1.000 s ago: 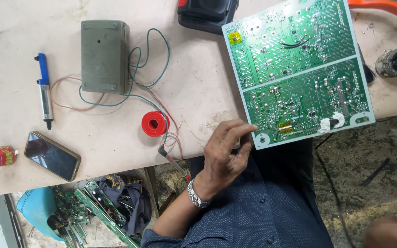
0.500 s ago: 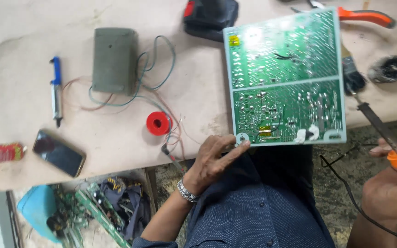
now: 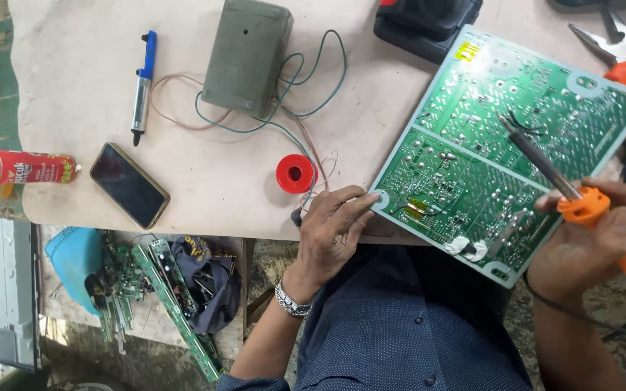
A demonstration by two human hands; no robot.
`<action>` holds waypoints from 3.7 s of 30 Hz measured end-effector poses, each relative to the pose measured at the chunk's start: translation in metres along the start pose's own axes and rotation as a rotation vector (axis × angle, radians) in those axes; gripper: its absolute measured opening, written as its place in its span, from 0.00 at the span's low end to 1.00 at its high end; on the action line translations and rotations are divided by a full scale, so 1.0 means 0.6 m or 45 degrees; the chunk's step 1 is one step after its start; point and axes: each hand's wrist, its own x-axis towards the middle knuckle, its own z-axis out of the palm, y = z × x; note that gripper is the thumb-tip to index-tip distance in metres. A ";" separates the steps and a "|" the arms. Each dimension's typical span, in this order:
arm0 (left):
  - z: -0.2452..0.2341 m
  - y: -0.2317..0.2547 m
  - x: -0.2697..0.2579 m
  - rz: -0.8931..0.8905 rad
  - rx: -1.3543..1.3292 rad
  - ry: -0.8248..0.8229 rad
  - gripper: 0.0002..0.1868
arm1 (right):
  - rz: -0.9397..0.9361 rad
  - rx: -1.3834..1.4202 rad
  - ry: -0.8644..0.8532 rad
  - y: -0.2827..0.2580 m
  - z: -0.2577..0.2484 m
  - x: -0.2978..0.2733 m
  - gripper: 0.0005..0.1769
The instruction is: Soldering electronic components onto a printed circuit board using a soldering iron.
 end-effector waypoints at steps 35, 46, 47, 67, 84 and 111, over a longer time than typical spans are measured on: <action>-0.008 0.064 0.006 -0.013 -0.680 -0.219 0.09 | -0.281 -0.200 -0.683 -0.147 0.089 -0.043 0.12; -0.004 0.022 0.031 -0.654 -0.234 -0.171 0.24 | -0.514 -0.390 -0.916 -0.108 -0.012 -0.022 0.47; -0.004 0.008 0.024 -0.647 -0.228 -0.177 0.24 | -0.513 -0.388 -0.906 -0.100 -0.016 -0.026 0.47; -0.037 0.082 0.274 0.118 -0.411 0.188 0.17 | -0.361 -0.323 -0.196 -0.025 -0.090 0.219 0.04; -0.063 0.077 0.212 0.106 -0.584 0.139 0.08 | 0.031 -0.101 -0.195 -0.128 -0.052 0.070 0.12; -0.010 -0.022 -0.052 0.133 0.035 -0.018 0.15 | -0.606 -0.575 -0.760 -0.056 -0.079 -0.111 0.23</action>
